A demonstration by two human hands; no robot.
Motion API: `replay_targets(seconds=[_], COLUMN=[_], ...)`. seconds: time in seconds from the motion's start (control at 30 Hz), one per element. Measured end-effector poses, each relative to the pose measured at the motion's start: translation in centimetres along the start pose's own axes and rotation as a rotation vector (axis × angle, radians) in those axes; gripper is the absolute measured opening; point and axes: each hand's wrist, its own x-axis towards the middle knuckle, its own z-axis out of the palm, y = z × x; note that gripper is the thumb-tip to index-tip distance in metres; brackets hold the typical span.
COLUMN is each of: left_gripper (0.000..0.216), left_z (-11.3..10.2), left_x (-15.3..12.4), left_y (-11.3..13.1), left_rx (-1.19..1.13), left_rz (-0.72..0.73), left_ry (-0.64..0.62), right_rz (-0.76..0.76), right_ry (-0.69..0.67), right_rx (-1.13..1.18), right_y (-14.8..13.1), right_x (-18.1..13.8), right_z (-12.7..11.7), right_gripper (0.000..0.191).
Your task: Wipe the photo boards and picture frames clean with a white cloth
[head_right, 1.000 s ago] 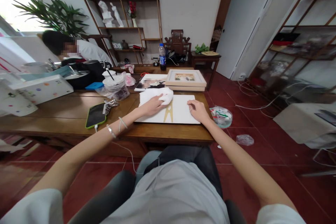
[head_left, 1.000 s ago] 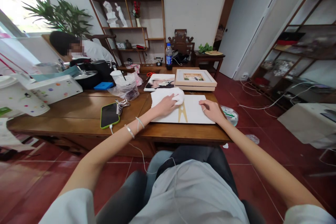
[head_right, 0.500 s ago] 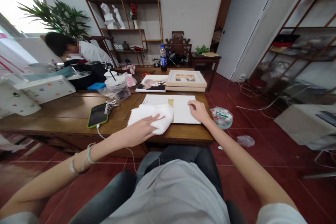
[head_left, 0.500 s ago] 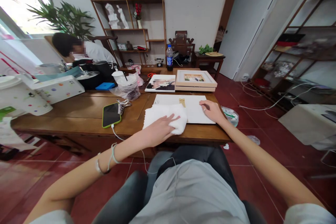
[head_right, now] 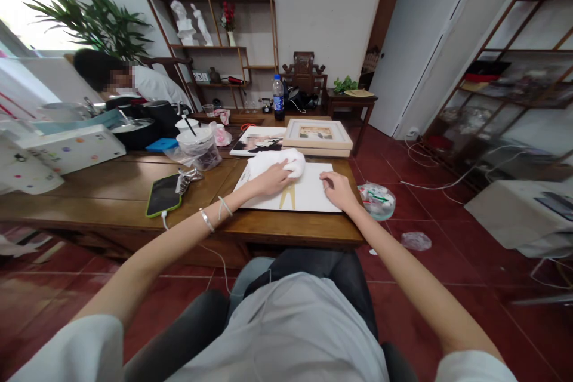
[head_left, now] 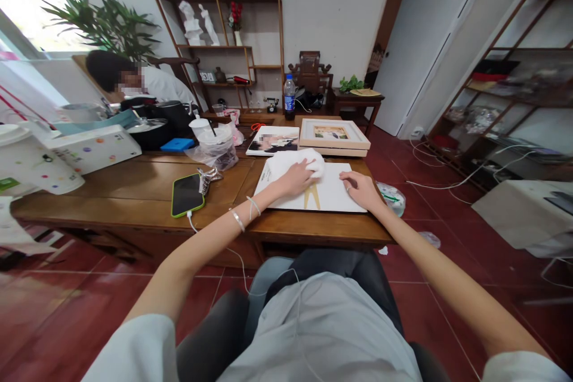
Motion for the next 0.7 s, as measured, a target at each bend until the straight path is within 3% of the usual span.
replay_targets(seconds=[0.1,0.3,0.43,0.57,0.7], left_gripper=[0.036,0.029,0.029,0.030,0.031], left_z=[-0.4,-2.0,-2.3,-2.3,-2.0], left_x=[-1.6,-7.9,-10.5,-9.2,-4.7], left_y=[1.8,6.9,8.3,7.1,4.4], left_rx=[0.014,0.102,0.119,0.081,0.047], left_rz=[0.042,0.131,0.213,0.187,0.106], left_ry=[-0.027,-0.067,-0.032,-0.055,-0.067], right_rz=[0.002,-0.008,-0.003,-0.007,0.001], right_ry=[-0.003,0.002,0.008,0.008,0.007], right_rx=[-0.015,-0.027,-0.032,-0.019,-0.004], right_y=[-0.1,0.1,0.1,0.0,0.0], right_x=[0.0,0.0,0.1,0.1,0.0], right_z=[0.0,0.1,0.2,0.1,0.1], right_gripper=[0.025,0.024,0.025,0.025,0.026])
